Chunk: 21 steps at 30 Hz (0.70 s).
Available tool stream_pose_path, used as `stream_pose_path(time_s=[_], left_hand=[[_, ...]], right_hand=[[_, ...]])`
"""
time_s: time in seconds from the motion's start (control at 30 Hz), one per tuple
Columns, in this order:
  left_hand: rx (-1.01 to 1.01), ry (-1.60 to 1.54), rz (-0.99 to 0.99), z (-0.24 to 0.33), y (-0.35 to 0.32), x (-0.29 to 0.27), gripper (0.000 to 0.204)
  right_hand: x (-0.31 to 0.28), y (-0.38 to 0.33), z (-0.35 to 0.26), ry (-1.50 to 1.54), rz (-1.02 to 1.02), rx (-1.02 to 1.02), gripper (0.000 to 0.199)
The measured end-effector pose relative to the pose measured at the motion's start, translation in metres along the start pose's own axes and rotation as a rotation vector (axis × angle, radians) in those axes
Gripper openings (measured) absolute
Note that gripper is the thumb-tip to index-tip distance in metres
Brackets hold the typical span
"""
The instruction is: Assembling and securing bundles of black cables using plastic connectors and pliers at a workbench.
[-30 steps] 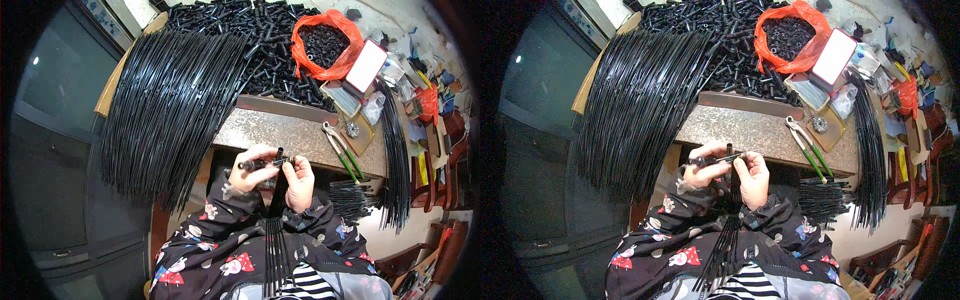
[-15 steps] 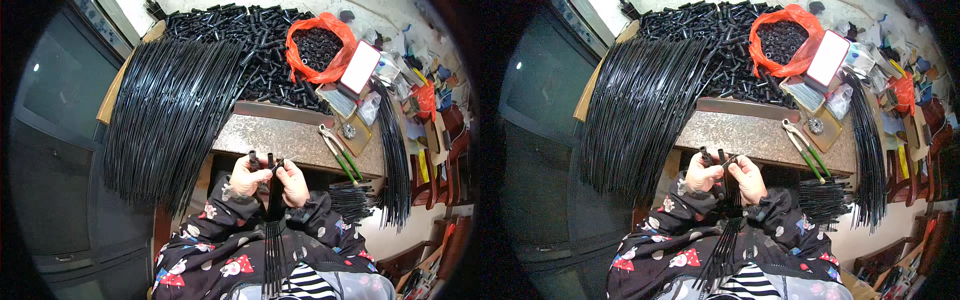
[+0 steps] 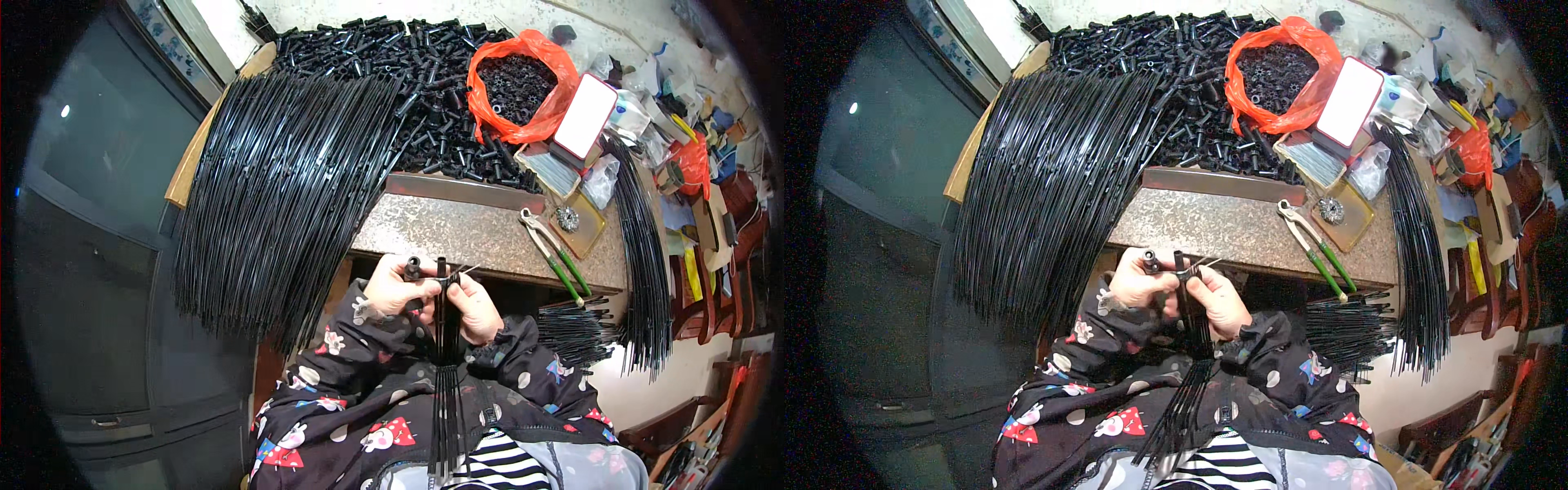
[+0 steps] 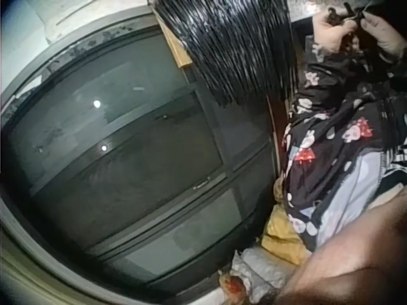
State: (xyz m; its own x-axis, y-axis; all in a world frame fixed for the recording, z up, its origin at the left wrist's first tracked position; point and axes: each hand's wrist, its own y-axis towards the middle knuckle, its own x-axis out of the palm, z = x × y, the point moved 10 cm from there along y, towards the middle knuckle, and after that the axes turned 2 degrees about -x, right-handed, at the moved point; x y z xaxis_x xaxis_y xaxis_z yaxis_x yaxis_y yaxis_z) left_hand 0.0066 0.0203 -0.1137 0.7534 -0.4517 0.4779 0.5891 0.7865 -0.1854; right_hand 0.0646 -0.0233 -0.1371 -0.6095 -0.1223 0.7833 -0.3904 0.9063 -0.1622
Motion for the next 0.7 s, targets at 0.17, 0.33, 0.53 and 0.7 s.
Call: stream_pose_path(time_s=[0.17, 0.33, 0.53, 0.7], left_hand=[[0.112, 0.283, -0.098, 0.019, 0.006, 0.0, 0.013], [0.3, 0.216, -0.34, 0.026, 0.007, 0.005, 0.017], [0.233, 0.193, -0.362, 0.019, 0.013, 0.006, 0.017], [0.221, 0.139, -0.276, 0.013, 0.017, -0.001, 0.016]], right_hand=[[-0.005, -0.001, 0.005, 0.065, 0.019, 0.059, 0.024], [0.014, -0.001, 0.016, 0.218, -0.18, 0.205, 0.03], [0.011, -0.003, 0.016, 0.251, -0.14, 0.231, 0.028], [-0.006, -0.002, 0.005, 0.103, 0.054, 0.059, 0.02]])
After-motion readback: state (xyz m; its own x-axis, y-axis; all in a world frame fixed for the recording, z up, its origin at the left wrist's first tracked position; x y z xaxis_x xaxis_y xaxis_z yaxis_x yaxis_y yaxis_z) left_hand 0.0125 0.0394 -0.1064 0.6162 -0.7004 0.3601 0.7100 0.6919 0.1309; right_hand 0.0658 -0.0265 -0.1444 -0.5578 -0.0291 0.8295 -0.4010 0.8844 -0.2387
